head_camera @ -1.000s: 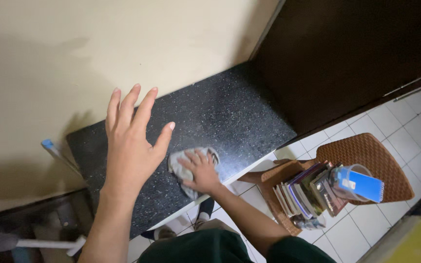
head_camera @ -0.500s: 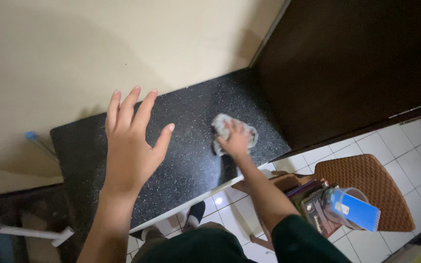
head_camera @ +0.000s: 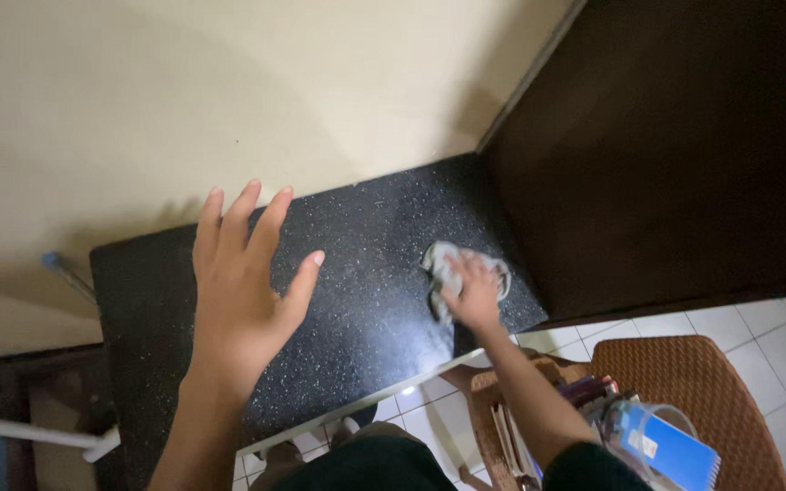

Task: The person moves a plastic container with pens and a blue notebook from a black countertop to a brown chair, then wipes the countertop with a cloth. They return the container and notebook to the countertop and place two small boxes on the surface.

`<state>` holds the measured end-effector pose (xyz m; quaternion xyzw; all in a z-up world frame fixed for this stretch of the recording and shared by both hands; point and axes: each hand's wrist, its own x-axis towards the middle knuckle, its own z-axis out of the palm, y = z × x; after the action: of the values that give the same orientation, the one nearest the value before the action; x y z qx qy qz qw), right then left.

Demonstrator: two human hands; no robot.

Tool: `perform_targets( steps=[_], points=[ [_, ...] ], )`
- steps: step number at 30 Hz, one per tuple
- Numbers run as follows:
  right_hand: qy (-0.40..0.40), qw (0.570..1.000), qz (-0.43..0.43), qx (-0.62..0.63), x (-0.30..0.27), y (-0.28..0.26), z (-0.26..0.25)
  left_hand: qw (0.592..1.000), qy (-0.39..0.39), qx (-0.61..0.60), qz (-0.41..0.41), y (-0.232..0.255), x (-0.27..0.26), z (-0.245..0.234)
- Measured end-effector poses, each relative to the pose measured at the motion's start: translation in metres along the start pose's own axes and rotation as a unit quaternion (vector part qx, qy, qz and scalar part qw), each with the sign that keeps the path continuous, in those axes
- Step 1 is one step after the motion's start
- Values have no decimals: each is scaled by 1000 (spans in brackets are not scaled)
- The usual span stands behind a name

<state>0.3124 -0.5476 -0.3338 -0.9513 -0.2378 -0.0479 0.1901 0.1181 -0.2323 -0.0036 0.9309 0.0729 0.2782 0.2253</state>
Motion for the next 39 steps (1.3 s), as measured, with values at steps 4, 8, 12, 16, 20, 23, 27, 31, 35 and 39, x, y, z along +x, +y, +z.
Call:
perform_targets(
  steps=[4, 8, 12, 16, 20, 23, 27, 31, 35, 39],
  points=[
    [35, 995, 77, 44, 86, 7, 29, 1000, 13, 8, -14, 1, 7, 2],
    [-18, 999, 27, 11, 121, -52, 57, 999, 25, 16, -17, -4, 15, 9],
    [-99, 984, -138, 52, 72, -101, 51, 999, 35, 25, -16, -12, 23, 13],
    [-141, 975, -157, 74, 43, -73, 20, 999, 31, 40, -21, -23, 28, 14],
    [-10, 992, -100, 72, 82, -5, 11, 998, 37, 51, -20, -26, 29, 14],
    [49, 997, -41, 45, 139, 20, 26, 998, 43, 50, -21, -27, 27, 9],
    [13, 998, 60, -2, 192, -5, 56, 997, 40, 57, -27, -31, 31, 6],
    [-71, 997, 17, 27, 181, -102, 85, 997, 59, 53, -12, -42, 39, 3],
    [-126, 983, -128, 49, 103, -187, 79, 995, 90, 35, 8, -53, 47, 0],
    [-167, 948, -262, 61, 29, -198, 46, 996, 82, 21, 5, -63, 47, -8]
  ],
)
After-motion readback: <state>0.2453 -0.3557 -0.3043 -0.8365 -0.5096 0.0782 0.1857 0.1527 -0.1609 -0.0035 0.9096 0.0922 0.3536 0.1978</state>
